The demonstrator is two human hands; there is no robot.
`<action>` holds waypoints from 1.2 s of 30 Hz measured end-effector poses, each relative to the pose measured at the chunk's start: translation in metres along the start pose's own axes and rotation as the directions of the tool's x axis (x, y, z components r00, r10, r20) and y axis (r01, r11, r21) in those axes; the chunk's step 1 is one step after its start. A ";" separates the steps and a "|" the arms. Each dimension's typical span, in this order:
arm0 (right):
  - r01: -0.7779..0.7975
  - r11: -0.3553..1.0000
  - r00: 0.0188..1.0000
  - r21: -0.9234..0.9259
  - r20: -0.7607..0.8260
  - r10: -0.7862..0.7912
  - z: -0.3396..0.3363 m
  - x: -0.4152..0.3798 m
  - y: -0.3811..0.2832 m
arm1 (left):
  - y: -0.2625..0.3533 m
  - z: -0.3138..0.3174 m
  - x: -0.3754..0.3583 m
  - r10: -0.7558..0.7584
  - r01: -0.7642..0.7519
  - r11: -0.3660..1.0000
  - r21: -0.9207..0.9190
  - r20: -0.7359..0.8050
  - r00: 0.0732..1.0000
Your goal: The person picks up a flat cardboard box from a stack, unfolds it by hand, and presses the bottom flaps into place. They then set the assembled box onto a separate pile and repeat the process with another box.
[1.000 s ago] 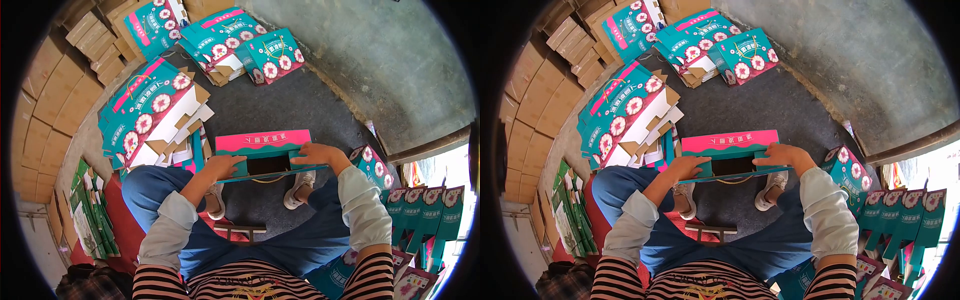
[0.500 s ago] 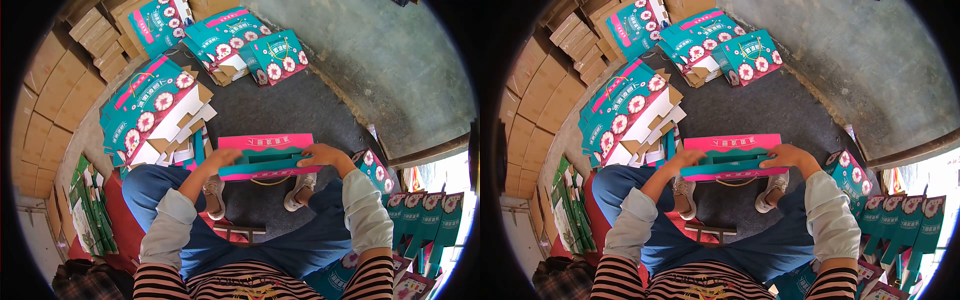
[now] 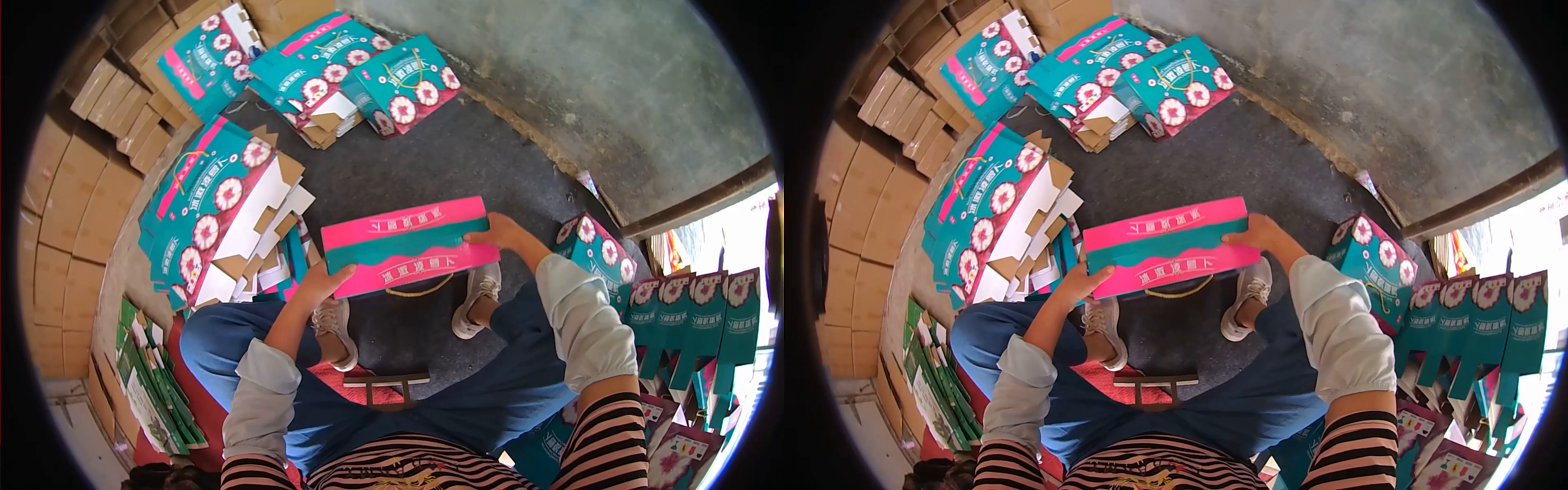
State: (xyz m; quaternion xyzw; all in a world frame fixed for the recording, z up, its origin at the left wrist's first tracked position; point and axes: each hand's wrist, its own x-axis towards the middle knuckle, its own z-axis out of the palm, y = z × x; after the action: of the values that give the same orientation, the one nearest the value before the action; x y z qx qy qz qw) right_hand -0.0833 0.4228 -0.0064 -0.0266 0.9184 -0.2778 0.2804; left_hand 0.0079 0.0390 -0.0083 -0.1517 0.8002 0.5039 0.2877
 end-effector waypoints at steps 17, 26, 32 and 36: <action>-0.011 0.922 0.523 0.387 -0.784 0.335 -0.099 -0.237 0.345 | 0.159 0.346 0.079 0.823 -0.830 0.557 0.030 -0.152 0.547; 0.605 0.284 0.009 0.743 -0.363 0.932 0.022 -0.266 0.426 | 0.149 0.461 0.084 0.584 -0.721 0.646 0.251 0.444 0.679; 0.563 0.248 0.075 0.788 -0.348 0.935 0.029 -0.273 0.436 | 0.155 0.465 0.087 0.569 -0.780 0.618 0.095 0.631 0.528; 0.832 -0.483 0.350 -0.275 -0.416 0.839 0.037 -0.311 0.471 | 0.140 0.475 0.088 0.620 -0.722 0.690 -0.042 0.549 0.561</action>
State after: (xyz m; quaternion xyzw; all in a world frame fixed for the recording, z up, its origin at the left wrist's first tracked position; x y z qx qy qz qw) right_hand 0.2479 0.8659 -0.1238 -0.1348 0.0992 0.8382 0.5190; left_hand 0.0097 0.5306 -0.1169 0.3362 0.7300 0.5185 0.2917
